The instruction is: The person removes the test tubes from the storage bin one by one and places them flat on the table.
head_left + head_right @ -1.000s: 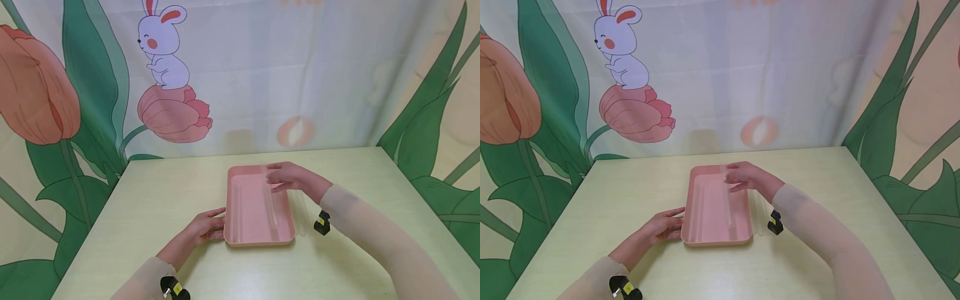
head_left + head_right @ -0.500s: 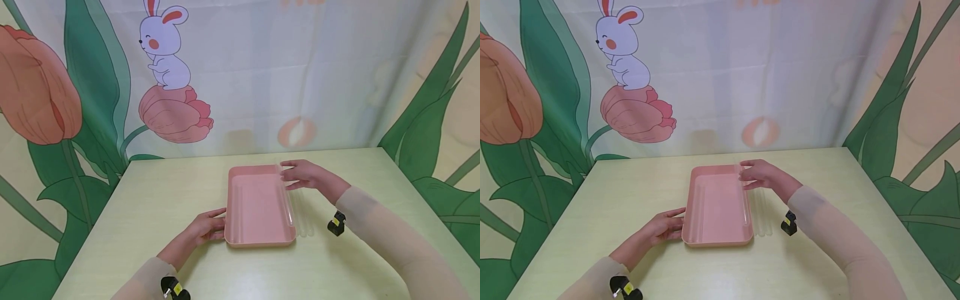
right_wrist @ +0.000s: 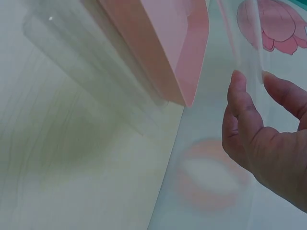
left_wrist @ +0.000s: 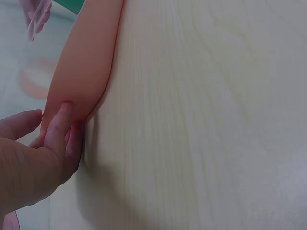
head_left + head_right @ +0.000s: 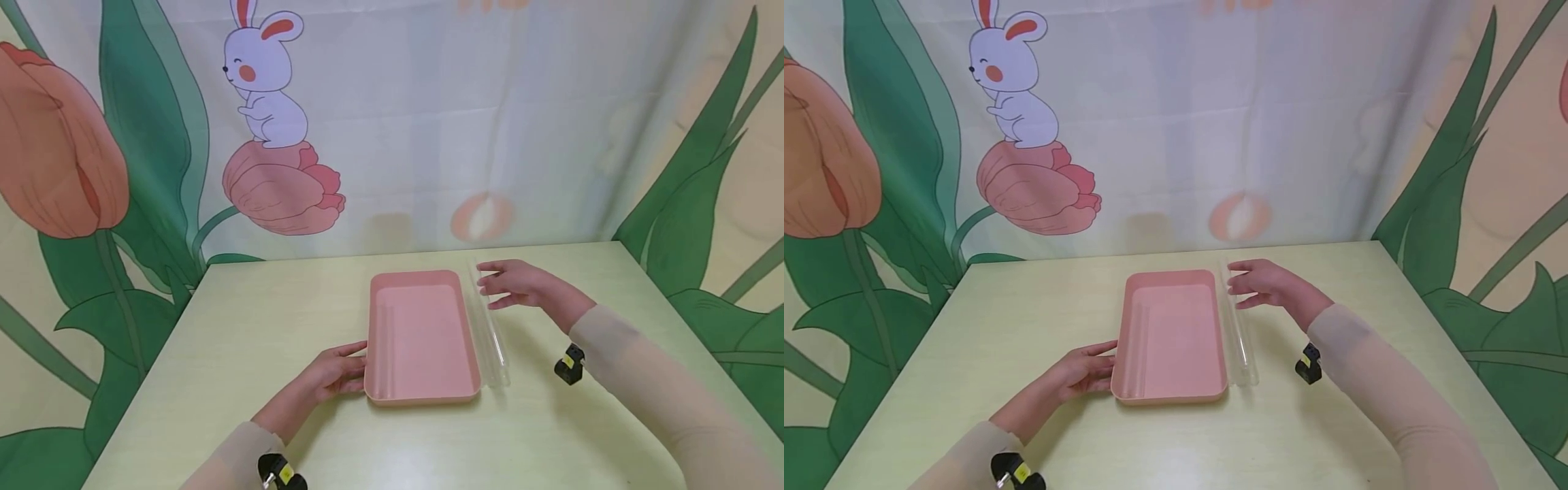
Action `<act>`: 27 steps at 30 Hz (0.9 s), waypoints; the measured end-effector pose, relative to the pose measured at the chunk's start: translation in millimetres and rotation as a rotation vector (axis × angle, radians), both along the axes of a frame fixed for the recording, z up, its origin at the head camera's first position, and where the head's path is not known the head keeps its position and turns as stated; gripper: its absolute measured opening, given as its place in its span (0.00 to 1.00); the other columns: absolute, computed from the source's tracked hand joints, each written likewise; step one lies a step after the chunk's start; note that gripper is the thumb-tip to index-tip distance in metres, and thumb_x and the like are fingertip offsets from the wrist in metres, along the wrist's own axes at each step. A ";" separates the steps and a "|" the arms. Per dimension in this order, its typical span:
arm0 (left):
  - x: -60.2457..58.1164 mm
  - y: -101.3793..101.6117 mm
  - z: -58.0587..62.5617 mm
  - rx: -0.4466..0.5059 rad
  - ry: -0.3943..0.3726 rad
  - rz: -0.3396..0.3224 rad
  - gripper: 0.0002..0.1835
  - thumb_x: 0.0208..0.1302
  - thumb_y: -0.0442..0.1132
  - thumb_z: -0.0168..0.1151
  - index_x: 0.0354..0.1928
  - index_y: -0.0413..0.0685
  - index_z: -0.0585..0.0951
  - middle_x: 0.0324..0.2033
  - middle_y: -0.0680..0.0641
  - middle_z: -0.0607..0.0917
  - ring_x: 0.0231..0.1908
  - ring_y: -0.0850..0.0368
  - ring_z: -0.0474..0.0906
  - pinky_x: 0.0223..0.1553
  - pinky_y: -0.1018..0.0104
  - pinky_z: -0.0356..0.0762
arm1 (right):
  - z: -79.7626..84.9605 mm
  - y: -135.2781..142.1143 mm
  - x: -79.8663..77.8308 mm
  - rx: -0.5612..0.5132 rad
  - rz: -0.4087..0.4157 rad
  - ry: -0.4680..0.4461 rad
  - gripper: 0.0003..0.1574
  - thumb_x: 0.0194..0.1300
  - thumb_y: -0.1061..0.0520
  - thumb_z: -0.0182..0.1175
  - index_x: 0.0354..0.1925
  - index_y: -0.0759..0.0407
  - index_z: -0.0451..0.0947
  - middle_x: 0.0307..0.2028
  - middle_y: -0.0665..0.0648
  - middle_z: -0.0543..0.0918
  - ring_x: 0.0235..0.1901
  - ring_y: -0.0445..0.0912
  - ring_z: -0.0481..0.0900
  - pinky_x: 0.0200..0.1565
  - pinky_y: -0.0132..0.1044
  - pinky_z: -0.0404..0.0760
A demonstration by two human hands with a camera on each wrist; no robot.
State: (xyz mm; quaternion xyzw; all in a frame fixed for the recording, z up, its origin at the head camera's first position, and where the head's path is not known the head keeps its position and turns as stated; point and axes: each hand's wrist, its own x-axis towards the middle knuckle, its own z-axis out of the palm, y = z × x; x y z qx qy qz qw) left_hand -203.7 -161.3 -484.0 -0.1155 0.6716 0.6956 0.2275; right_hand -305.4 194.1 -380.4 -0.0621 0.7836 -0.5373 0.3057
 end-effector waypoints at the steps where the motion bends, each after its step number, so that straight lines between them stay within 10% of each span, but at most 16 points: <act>1: 0.1 -0.3 0.1 -0.002 -0.001 0.000 0.28 0.74 0.30 0.56 0.74 0.38 0.67 0.66 0.32 0.79 0.46 0.54 0.87 0.44 0.59 0.91 | -0.2 2.1 -0.2 0.006 -0.001 0.003 0.46 0.75 0.67 0.49 0.81 0.66 0.40 0.78 0.73 0.55 0.74 0.61 0.63 0.49 0.31 0.88; 27: 1.9 1.9 -2.6 -0.010 0.021 0.014 0.29 0.73 0.26 0.54 0.75 0.36 0.66 0.68 0.29 0.75 0.45 0.57 0.86 0.47 0.56 0.90 | -28.7 40.3 -17.4 0.058 -0.030 -0.025 0.45 0.77 0.65 0.49 0.81 0.68 0.39 0.78 0.75 0.53 0.75 0.62 0.62 0.51 0.33 0.88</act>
